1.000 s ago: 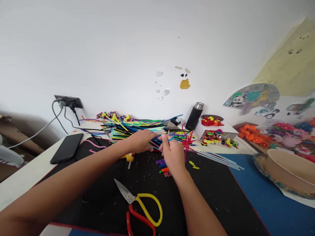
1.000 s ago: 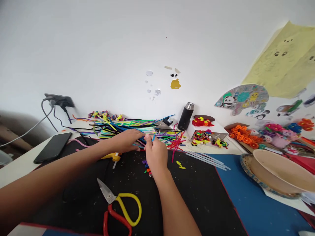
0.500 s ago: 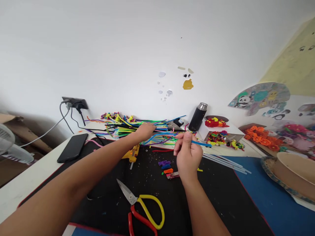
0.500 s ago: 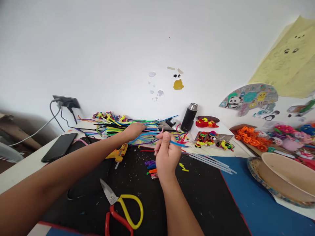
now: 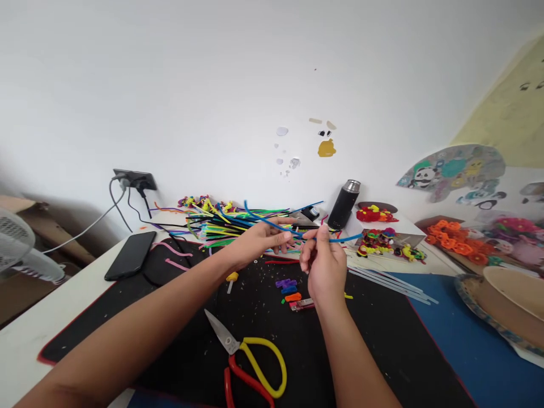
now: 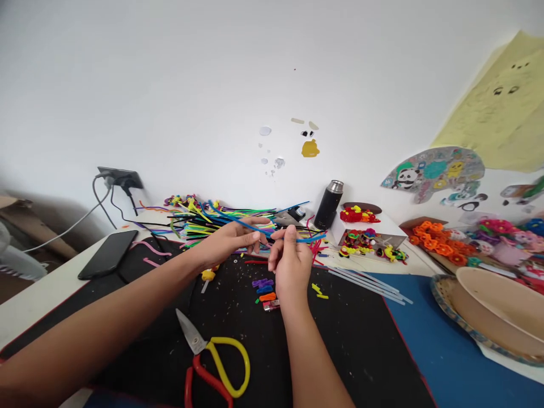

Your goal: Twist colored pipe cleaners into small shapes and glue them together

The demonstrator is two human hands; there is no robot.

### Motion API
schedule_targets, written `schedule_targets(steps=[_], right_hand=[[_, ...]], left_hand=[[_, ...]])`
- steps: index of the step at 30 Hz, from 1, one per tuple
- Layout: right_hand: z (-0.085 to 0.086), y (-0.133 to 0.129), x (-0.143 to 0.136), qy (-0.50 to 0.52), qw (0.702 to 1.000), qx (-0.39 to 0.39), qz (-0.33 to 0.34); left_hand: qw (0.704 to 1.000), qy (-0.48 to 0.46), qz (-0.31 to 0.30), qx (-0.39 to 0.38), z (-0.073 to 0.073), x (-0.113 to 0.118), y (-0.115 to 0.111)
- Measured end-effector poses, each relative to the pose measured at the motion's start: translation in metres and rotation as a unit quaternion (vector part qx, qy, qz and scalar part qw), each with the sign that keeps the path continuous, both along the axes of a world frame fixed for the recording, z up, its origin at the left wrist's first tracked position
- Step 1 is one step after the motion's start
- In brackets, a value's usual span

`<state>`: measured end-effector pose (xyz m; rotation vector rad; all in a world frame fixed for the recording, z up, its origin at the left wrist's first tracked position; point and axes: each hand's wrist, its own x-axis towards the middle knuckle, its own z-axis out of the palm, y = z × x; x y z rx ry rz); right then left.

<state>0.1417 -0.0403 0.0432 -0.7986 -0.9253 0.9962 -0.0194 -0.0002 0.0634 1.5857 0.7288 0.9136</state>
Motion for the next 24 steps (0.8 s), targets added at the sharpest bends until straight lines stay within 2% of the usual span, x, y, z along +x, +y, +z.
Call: schedule_targets(steps=[2,5,10,15,18,21,24], right_hand=[[-0.003,0.001,-0.002,-0.004,1.000,-0.016,0.023],[-0.006,0.002,-0.005,-0.015,0.998,-0.032,0.050],[-0.007,0.002,-0.008,-0.023,0.997,-0.048,0.056],[-0.009,0.003,-0.008,-0.020,0.997,-0.062,0.048],[-0.011,0.005,-0.008,-0.018,0.996,-0.065,0.049],[-0.012,0.006,-0.008,-0.017,0.997,-0.066,0.043],[-0.011,0.008,-0.006,-0.019,0.998,-0.059,0.032]], left_hand=[[0.995,-0.083,0.020,-0.055,0.003,-0.004,-0.004],[0.985,-0.142,0.059,-0.076,0.001,-0.013,-0.002],[0.978,-0.151,0.119,-0.080,-0.007,-0.033,0.012],[0.970,-0.157,0.183,-0.037,-0.002,-0.050,0.024],[0.979,-0.108,0.173,-0.017,-0.002,-0.052,0.024],[0.990,-0.002,0.137,0.017,-0.006,-0.053,0.023],[0.987,0.115,0.094,0.053,-0.010,-0.057,0.022]])
